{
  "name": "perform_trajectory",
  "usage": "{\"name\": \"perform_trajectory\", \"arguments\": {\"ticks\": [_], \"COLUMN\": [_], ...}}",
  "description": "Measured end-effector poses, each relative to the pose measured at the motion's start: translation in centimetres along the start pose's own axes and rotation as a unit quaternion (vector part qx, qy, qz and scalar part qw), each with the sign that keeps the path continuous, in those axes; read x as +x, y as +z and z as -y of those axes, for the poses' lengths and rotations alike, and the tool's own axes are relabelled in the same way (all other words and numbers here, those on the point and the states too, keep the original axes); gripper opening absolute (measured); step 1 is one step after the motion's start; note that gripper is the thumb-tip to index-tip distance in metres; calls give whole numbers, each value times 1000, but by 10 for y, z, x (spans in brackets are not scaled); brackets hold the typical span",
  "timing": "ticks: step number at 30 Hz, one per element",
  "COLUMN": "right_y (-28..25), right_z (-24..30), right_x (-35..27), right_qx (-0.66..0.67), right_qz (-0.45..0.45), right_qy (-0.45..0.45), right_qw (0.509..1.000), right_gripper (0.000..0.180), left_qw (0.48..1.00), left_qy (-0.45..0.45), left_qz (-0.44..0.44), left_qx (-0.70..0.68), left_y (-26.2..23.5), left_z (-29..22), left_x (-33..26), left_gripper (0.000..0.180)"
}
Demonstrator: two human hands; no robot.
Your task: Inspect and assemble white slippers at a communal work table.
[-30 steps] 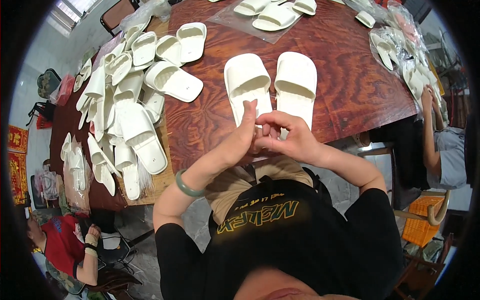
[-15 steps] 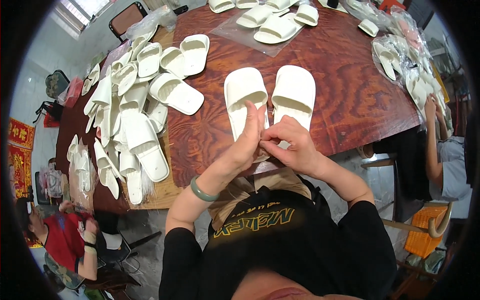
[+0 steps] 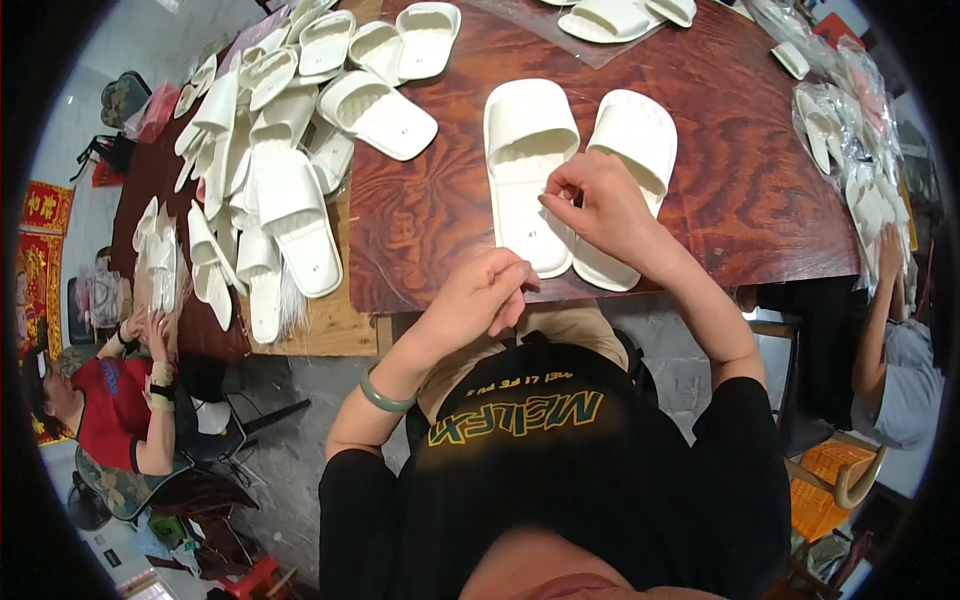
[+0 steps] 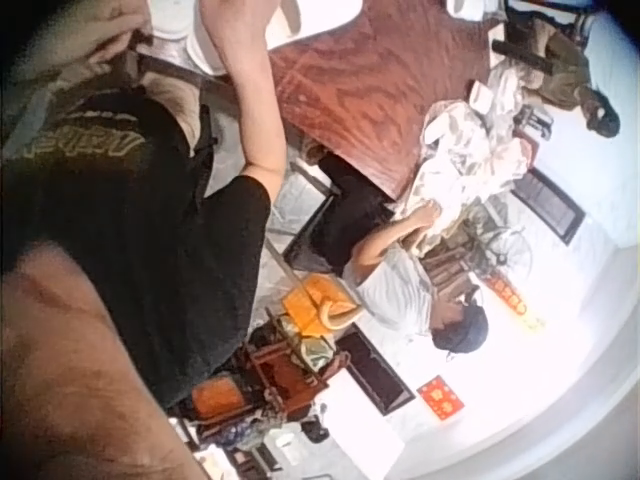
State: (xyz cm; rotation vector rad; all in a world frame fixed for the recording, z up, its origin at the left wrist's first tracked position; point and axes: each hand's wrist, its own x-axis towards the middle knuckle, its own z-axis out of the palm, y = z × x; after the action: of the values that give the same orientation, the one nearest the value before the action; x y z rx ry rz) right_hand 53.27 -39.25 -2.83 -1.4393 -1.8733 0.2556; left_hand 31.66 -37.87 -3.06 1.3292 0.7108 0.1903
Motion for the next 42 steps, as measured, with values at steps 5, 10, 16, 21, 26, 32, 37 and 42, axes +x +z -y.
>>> {"name": "perform_trajectory", "arguments": {"ticks": [5,10,16,21,26,32,37,42], "right_y": [3,-12,12,26,33,42,21,-23], "right_z": [-9,-48,-124,-121,-103,-121,-139,-111], "right_x": [23,67,130,156,150,143,144,123], "right_qx": [-84,-95,25,85,182,262,322,339], "right_qz": [-56,-99,78,260,281,166,-13,-16], "right_qy": [-86,-43,50,190,225,241,258,212], "right_qw": [991,990,995,943,915,920,911,916], "right_gripper": [8,13,24,38,32,24,18,15], "left_qw": [998,997,978,799,782,790,850,944], "left_qy": [-9,1,75,171,174,168,187,216], "left_qz": [-52,-72,-159,-387,-417,-397,-312,-115], "left_qx": [-23,-35,111,427,428,435,382,221], "left_y": [-14,-22,-14,-9,-10,-7,16,20], "left_z": [3,3,-24,-11,-9,-7,-17,-50], "left_x": [16,46,94,124,126,114,68,52], "left_gripper": [25,26,26,28,28,26,21,28]}}
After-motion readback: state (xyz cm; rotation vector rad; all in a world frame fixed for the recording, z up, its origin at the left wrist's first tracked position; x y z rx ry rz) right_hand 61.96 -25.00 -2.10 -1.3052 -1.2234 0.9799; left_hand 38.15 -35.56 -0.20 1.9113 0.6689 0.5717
